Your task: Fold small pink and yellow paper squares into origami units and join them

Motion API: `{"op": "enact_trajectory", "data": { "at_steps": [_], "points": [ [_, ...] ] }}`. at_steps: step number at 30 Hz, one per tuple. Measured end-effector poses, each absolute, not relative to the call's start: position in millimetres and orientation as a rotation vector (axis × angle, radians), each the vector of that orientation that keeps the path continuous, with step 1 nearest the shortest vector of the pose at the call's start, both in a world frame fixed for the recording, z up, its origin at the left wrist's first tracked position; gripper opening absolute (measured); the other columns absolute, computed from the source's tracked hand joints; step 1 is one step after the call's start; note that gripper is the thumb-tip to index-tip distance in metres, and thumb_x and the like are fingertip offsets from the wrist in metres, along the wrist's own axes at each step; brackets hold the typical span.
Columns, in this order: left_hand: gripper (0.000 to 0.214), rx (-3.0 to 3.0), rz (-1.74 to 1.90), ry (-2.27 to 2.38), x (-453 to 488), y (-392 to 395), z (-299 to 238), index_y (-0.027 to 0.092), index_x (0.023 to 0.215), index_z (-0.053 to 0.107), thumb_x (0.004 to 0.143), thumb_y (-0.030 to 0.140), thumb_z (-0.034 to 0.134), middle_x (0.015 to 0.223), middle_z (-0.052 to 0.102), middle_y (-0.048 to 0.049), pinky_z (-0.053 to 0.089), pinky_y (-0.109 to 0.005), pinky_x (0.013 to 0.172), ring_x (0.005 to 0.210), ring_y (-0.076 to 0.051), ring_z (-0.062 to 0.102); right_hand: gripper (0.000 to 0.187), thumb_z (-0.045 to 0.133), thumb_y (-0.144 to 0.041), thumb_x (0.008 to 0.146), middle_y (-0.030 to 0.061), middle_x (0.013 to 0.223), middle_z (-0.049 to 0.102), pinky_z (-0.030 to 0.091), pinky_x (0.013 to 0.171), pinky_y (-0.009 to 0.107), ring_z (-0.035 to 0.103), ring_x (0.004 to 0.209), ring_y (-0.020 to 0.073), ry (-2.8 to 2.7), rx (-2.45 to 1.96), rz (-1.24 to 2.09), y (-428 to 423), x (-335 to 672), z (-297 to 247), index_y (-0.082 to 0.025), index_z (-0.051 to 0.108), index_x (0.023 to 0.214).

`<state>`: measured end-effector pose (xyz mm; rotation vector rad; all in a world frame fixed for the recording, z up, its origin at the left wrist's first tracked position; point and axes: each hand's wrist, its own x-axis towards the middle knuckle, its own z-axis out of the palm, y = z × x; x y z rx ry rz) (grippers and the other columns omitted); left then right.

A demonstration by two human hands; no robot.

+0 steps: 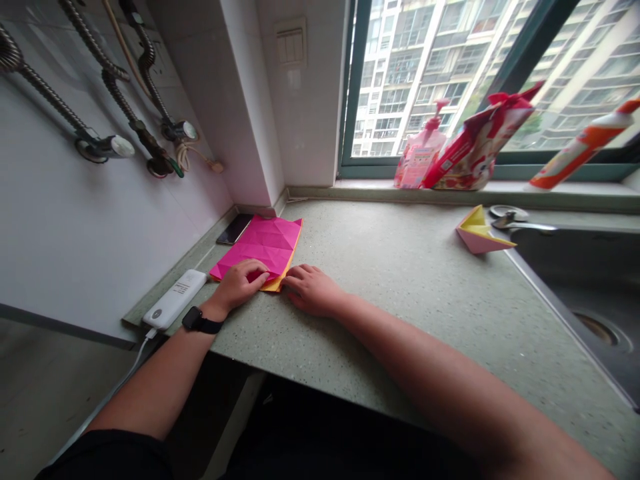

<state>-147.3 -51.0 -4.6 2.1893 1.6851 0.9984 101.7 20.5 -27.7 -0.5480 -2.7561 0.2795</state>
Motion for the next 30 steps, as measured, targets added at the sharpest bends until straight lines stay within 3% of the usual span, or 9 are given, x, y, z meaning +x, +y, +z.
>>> {"op": "enact_trajectory", "data": {
  "at_steps": [9, 15, 18, 21, 25, 27, 30],
  "points": [
    [0.027, 1.935, 1.464, 1.941, -155.3, -41.9, 34.6, 0.023, 0.1, 0.066, 0.105, 0.049, 0.061, 0.091, 0.073, -0.0018, 0.057, -0.033, 0.081, 0.085, -0.021, 0.069, 0.034, 0.068, -0.027, 0.105, 0.0128, 0.138, 0.071, 0.05, 0.112, 0.048, 0.064, 0.125, 0.0284, -2.727, -0.528, 0.39, 22.5, 102.9, -29.4, -0.023, 0.072, 0.139],
    [0.033, 2.031, 1.756, 1.71, -129.6, -24.5, 86.3, 0.026, 0.105, 0.068, 0.105, 0.059, 0.066, 0.098, 0.071, -0.0023, 0.056, -0.039, 0.085, 0.088, -0.021, 0.066, 0.042, 0.063, -0.034, 0.109, 0.0163, 0.145, 0.07, 0.053, 0.114, 0.043, 0.067, 0.131, 0.0261, -2.431, -0.68, 0.858, 31.9, 104.4, -32.1, -0.02, 0.063, 0.148],
    [0.039, 2.019, 1.87, 1.537, -107.7, -14.8, 108.1, 0.025, 0.107, 0.066, 0.105, 0.064, 0.067, 0.1, 0.068, -0.0023, 0.058, -0.038, 0.087, 0.09, -0.019, 0.065, 0.048, 0.048, -0.041, 0.115, 0.0178, 0.15, 0.068, 0.055, 0.113, 0.042, 0.067, 0.135, 0.0249, -2.106, -0.799, 1.138, 48.2, 108.8, -28.9, -0.021, 0.051, 0.159],
    [0.038, 1.953, 1.973, 1.369, -80.6, -9.9, 123.2, 0.026, 0.108, 0.064, 0.105, 0.063, 0.068, 0.098, 0.064, -0.0018, 0.058, -0.034, 0.082, 0.086, -0.017, 0.063, 0.062, 0.022, -0.056, 0.118, 0.0195, 0.155, 0.065, 0.06, 0.107, 0.046, 0.066, 0.138, 0.0277, -1.84, -0.901, 1.264, 71.8, 123.1, -17.5, -0.023, 0.04, 0.167],
    [0.028, 2.035, 1.856, 1.23, -34.7, -17.9, 122.9, 0.023, 0.107, 0.066, 0.109, 0.052, 0.066, 0.099, 0.069, -0.0021, 0.059, -0.032, 0.083, 0.089, -0.017, 0.067, 0.103, -0.016, -0.08, 0.1, 0.0222, 0.162, 0.057, 0.063, 0.1, 0.042, 0.067, 0.137, 0.0287, -1.538, -0.863, 1.419, 103.9, 164.9, 10.0, -0.02, 0.032, 0.169],
    [0.021, 2.209, 1.633, 1.14, -8.8, -25.5, 111.0, 0.023, 0.106, 0.068, 0.11, 0.042, 0.062, 0.106, 0.074, -0.0049, 0.06, -0.035, 0.09, 0.096, -0.02, 0.071, 0.105, -0.011, -0.087, 0.097, 0.0226, 0.156, 0.061, 0.064, 0.097, 0.045, 0.071, 0.131, 0.0307, -1.364, -0.83, 1.537, 117.2, 192.7, 22.9, -0.021, 0.037, 0.163],
    [0.012, 2.403, 1.324, 0.998, 29.7, -33.9, 81.8, 0.022, 0.106, 0.068, 0.11, 0.03, 0.06, 0.109, 0.077, -0.0085, 0.06, -0.04, 0.097, 0.105, -0.024, 0.074, 0.09, 0.014, -0.091, 0.099, 0.0194, 0.127, 0.074, 0.065, 0.085, 0.043, 0.077, 0.106, 0.03, -1.217, -0.924, 1.641, 132.1, 231.7, 31.9, -0.022, 0.054, 0.141]
  ]
}}
